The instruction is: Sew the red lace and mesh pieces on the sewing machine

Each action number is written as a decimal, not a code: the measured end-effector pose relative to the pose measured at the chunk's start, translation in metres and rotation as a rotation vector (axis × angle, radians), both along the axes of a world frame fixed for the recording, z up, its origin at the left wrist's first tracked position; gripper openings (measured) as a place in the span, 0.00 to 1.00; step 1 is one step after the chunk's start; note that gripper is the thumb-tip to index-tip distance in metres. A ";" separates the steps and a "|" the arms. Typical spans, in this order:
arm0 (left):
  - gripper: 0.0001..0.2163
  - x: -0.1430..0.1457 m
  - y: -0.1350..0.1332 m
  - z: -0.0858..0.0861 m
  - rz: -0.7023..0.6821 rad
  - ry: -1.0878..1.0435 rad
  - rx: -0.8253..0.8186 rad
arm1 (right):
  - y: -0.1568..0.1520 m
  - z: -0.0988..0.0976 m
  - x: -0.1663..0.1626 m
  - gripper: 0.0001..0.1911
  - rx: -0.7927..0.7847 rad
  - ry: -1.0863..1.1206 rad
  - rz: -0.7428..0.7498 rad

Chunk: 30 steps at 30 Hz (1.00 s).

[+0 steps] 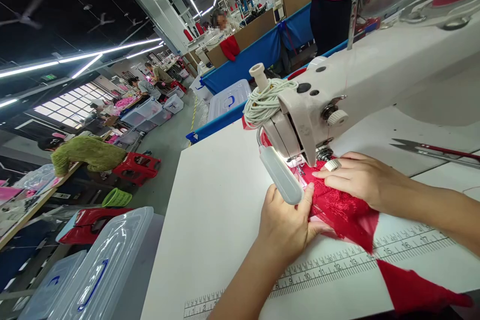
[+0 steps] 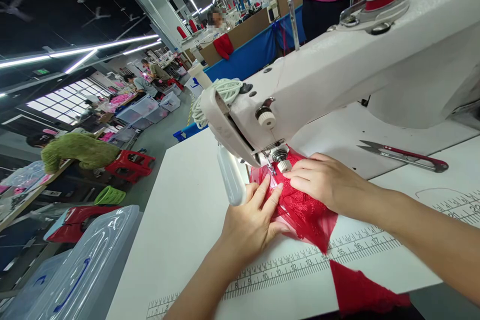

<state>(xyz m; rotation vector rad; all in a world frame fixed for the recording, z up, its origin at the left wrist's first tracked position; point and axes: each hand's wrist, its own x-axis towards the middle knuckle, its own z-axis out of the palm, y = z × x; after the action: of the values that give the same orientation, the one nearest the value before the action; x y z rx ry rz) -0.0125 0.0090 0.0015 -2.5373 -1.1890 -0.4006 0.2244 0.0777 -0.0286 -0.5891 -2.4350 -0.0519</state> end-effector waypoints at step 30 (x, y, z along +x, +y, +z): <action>0.27 -0.005 0.002 -0.005 0.053 -0.046 -0.053 | 0.010 -0.016 0.004 0.17 -0.164 -0.065 -0.059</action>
<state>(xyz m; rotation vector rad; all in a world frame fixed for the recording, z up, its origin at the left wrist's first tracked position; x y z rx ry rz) -0.0177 0.0106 -0.0035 -2.5472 -1.2975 -0.4225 0.2284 0.0875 -0.0448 -0.7429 -2.5006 0.1067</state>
